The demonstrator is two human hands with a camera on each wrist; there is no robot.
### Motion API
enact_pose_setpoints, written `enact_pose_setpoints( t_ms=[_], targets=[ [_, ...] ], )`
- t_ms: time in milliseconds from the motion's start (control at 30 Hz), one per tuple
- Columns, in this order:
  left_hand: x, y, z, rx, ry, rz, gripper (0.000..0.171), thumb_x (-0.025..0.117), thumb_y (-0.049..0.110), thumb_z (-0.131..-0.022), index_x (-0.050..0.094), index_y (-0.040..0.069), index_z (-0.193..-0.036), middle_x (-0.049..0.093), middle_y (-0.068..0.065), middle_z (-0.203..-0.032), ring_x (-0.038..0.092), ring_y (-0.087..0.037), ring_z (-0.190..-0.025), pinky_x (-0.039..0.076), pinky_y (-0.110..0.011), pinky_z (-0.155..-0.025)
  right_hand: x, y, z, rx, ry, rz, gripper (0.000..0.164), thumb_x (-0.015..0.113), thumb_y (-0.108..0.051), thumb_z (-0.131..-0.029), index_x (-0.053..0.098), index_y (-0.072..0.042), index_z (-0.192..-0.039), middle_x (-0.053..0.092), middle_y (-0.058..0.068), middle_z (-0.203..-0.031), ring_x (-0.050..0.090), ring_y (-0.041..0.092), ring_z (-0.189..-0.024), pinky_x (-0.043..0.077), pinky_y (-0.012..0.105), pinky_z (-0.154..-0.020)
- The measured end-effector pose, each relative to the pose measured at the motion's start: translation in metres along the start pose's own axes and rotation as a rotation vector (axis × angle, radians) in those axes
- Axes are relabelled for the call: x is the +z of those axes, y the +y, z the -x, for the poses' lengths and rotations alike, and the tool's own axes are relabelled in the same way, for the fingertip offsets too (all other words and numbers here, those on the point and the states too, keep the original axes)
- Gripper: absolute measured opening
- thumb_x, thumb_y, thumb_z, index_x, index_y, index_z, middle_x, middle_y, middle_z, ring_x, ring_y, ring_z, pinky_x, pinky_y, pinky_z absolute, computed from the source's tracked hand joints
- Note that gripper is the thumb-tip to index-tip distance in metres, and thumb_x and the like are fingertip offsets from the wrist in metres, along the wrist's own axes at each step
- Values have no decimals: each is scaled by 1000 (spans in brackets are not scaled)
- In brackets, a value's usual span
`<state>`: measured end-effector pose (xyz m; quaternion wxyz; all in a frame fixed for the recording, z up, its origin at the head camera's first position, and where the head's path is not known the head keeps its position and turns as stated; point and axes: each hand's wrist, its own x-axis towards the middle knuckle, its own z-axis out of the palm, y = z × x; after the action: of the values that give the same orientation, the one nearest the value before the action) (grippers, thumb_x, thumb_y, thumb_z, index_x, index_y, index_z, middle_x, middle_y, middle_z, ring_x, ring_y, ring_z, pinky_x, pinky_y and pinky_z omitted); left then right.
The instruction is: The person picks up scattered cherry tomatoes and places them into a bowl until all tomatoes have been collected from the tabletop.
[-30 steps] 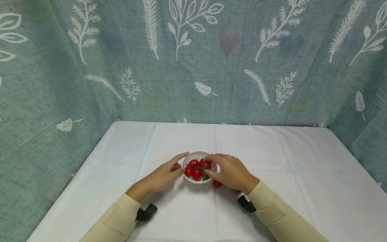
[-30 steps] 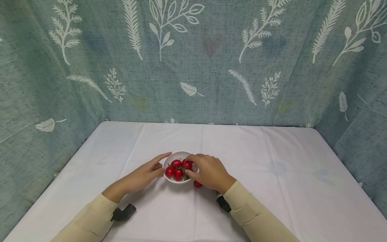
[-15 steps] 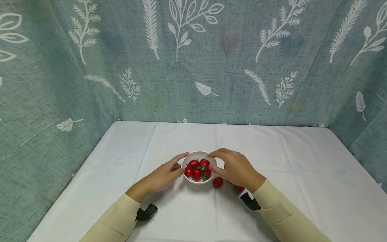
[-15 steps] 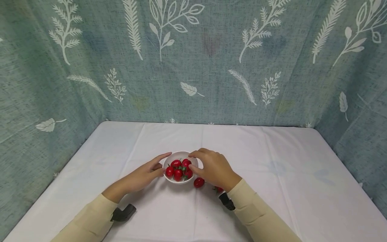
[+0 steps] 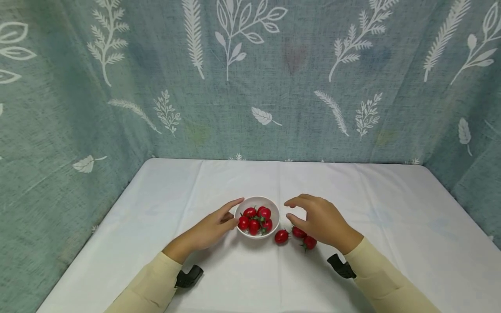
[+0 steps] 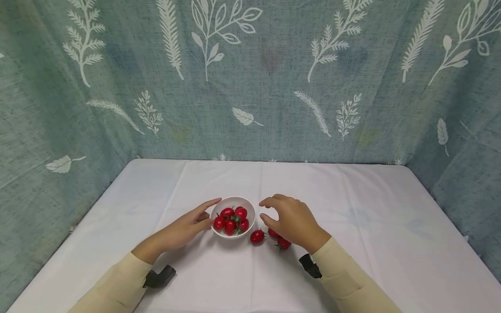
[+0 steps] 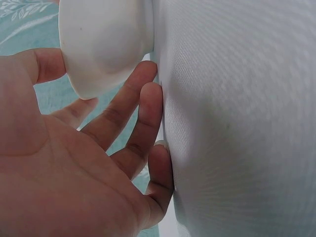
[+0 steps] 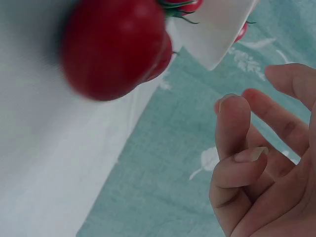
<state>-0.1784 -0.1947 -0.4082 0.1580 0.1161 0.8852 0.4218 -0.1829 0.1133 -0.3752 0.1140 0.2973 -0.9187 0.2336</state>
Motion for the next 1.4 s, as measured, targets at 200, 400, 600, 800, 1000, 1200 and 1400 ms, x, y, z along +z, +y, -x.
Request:
enact_pose_setpoints(
  t_ms=[200,400,600,800,1000,1200,1400],
  targets=[
    [1,-1,-1,-11,1,12,57,53,37,-102,30,44,-154,65,-2,-117,59,-16,-105,45,-47,-97,-2,7,10,13,-5,18,27,78,-19,-86,74,-13,-112,74,0,-104,69,19,-87,56,35,-74],
    [0,0,-1,11,-6,12,58,52,36,-103,29,39,-156,65,-4,-117,59,-17,-104,44,-45,-95,-2,12,16,54,-58,17,25,76,-20,-87,74,-13,-111,74,0,-99,66,18,-79,49,28,-65],
    [0,0,0,15,-5,7,57,52,36,-103,30,40,-155,66,-3,-116,59,-16,-103,44,-45,-95,3,15,18,113,-143,-1,25,76,-25,-88,74,-14,-110,72,-4,-95,64,14,-80,50,29,-68],
    [0,0,0,20,-5,12,57,52,36,-103,30,38,-156,66,-5,-122,61,-17,-108,44,-51,-100,7,17,19,136,-200,-4,23,77,-27,-87,75,-16,-107,70,-9,-93,61,10,-78,50,30,-69],
    [0,0,1,14,-2,10,57,52,36,-103,30,40,-155,66,-4,-120,60,-17,-106,44,-50,-99,11,17,19,135,-210,-7,21,78,-27,-86,75,-17,-104,70,-10,-92,56,5,-72,47,27,-65],
    [-1,1,0,21,-7,6,57,51,37,-103,29,39,-156,66,-4,-117,60,-17,-105,45,-49,-97,15,19,21,144,-224,5,18,77,-25,-86,75,-19,-103,68,-13,-88,51,2,-68,44,24,-63],
    [-1,-1,0,21,-5,9,57,52,37,-103,30,39,-156,66,-5,-119,60,-16,-105,45,-50,-97,17,20,20,143,-236,7,17,78,-24,-85,74,-20,-101,66,-15,-85,50,2,-68,43,23,-62]
  ],
)
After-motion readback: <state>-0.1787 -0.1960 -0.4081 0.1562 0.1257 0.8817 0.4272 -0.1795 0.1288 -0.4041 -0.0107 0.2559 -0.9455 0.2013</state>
